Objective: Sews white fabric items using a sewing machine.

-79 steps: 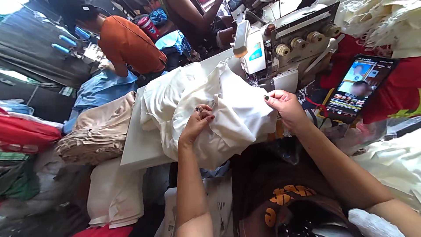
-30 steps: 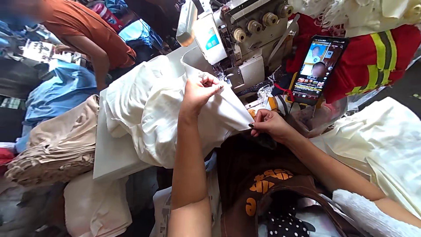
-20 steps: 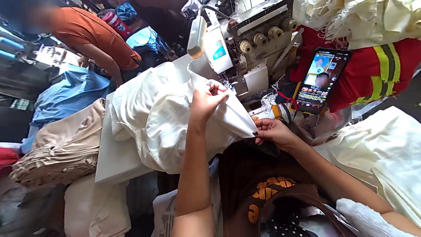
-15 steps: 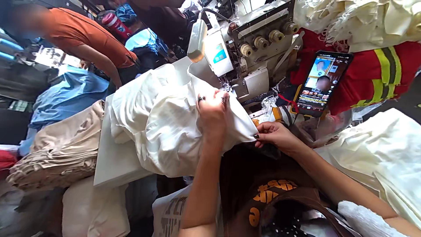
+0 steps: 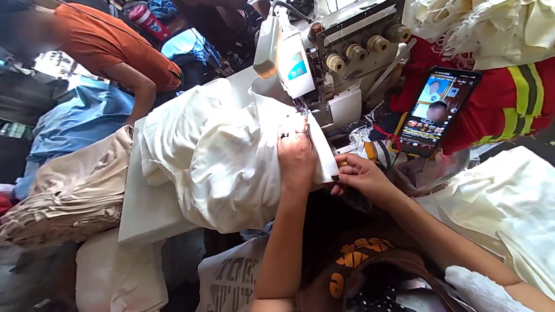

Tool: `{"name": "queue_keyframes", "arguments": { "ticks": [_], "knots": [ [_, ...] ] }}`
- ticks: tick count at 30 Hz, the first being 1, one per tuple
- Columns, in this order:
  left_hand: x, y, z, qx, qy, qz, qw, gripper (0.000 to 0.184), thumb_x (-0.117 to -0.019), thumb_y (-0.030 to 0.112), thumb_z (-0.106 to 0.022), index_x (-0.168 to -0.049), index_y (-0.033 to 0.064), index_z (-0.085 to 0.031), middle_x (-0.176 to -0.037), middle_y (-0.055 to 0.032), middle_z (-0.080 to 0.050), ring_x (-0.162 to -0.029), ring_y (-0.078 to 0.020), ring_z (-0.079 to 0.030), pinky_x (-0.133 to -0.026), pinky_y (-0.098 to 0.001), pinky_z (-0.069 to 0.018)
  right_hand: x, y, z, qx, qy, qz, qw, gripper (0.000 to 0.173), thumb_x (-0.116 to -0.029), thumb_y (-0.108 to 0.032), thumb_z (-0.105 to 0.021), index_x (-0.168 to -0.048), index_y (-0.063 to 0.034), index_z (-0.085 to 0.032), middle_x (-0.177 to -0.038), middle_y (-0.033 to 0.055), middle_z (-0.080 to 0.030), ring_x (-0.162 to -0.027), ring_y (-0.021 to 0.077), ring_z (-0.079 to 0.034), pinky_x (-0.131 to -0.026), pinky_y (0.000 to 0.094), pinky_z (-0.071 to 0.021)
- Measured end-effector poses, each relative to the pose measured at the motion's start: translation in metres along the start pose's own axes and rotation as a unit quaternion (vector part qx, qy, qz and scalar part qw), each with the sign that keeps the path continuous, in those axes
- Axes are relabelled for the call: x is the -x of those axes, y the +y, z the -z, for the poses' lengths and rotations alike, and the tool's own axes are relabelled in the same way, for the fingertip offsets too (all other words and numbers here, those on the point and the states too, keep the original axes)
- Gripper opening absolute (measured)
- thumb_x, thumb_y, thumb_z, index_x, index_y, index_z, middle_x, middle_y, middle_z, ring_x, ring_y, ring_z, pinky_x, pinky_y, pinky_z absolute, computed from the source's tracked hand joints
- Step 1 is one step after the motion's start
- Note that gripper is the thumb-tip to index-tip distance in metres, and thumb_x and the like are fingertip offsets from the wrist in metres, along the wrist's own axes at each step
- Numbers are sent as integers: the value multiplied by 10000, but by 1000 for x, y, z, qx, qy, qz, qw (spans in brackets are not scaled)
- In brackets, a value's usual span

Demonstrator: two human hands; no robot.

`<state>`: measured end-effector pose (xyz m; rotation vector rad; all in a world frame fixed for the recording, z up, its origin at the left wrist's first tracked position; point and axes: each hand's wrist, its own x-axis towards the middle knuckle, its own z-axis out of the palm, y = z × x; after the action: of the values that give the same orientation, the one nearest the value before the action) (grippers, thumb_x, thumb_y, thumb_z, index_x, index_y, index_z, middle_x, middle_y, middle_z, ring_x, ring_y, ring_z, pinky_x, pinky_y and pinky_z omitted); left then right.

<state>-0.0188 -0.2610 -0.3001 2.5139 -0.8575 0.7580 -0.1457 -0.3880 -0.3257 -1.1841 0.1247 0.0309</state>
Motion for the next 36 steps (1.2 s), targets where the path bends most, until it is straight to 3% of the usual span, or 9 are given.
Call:
{"name": "queue_keyframes", "arguments": {
  "ticks": [5,12,17,19,22,27,31,34,36],
  "knots": [
    [-52,-38,6,110,-131,89,981,332,-1038,232,-513,-1268,42,-661,-1233,-143,-705,-1209,-284,-648,-1041,-494,-488,-32,-12,-16,59,21,75,995,612,-952,69,-582,-1509,-128,-425,-767,109,-711,-610,171,-697,-622,307,-619],
    [-104,-67,-10,49,-164,124,977,393,-1024,244,-564,-1330,-2,-585,-1102,-242,-705,-1044,-417,-688,-902,-610,-523,-76,-18,-20,290,140,186,928,264,-1040,-101,-548,-1262,-114,-690,-851,0,-744,-573,71,-643,-521,256,-564],
    [-114,-93,-17,58,-160,214,962,461,-1052,254,-528,-1416,-27,-556,-1414,-271,-570,-1294,-433,-569,-1083,-586,-444,-80,-7,-21,371,170,224,885,313,-1063,-138,-507,-1322,-155,-682,-737,10,-694,-554,100,-627,-538,311,-567],
    [-101,-106,-9,66,-111,243,961,393,-1072,223,-499,-1264,-90,-641,-1295,-304,-629,-1233,-442,-604,-1072,-582,-446,-79,-15,-23,384,153,214,885,305,-1065,-140,-505,-1308,-152,-689,-730,19,-691,-551,112,-627,-546,322,-566],
    [-61,-105,20,63,45,242,967,385,-1093,208,-433,-1239,-92,-627,-1236,-276,-658,-1168,-386,-648,-1031,-519,-490,-82,-31,-32,385,131,227,885,227,-1040,-117,-550,-1165,-108,-739,-803,26,-716,-614,114,-654,-588,323,-577],
    [13,-81,73,82,231,120,962,315,-1094,157,-408,-1206,-83,-578,-1079,-171,-615,-1022,-182,-606,-934,-301,-492,-107,-47,-56,411,57,325,850,437,-958,-71,-652,-1394,-47,-618,-1365,135,-650,-1188,240,-666,-1020,423,-536],
    [34,-131,97,12,126,93,988,321,-1055,190,-519,-1212,-71,-618,-1217,-243,-653,-1177,-334,-623,-1032,-460,-491,-100,-34,-56,441,3,322,838,123,-957,-100,-678,-1038,-43,-751,-967,121,-709,-883,240,-698,-816,435,-587],
    [36,-185,101,-52,-30,313,948,703,-953,365,-710,-1489,-12,-455,-1450,-317,-508,-1371,-490,-463,-1130,-662,-323,-79,-28,-26,501,51,279,818,132,-985,-138,-646,-1006,-63,-752,-977,109,-715,-902,250,-703,-805,469,-583],
    [45,-214,93,-41,-117,397,909,693,-911,370,-775,-1444,6,-522,-1333,-326,-600,-1271,-516,-548,-1078,-711,-356,-71,-31,-4,524,111,224,814,170,-1003,-134,-606,-1042,-42,-743,-1064,132,-716,-957,290,-706,-828,533,-572]
  ]
}}
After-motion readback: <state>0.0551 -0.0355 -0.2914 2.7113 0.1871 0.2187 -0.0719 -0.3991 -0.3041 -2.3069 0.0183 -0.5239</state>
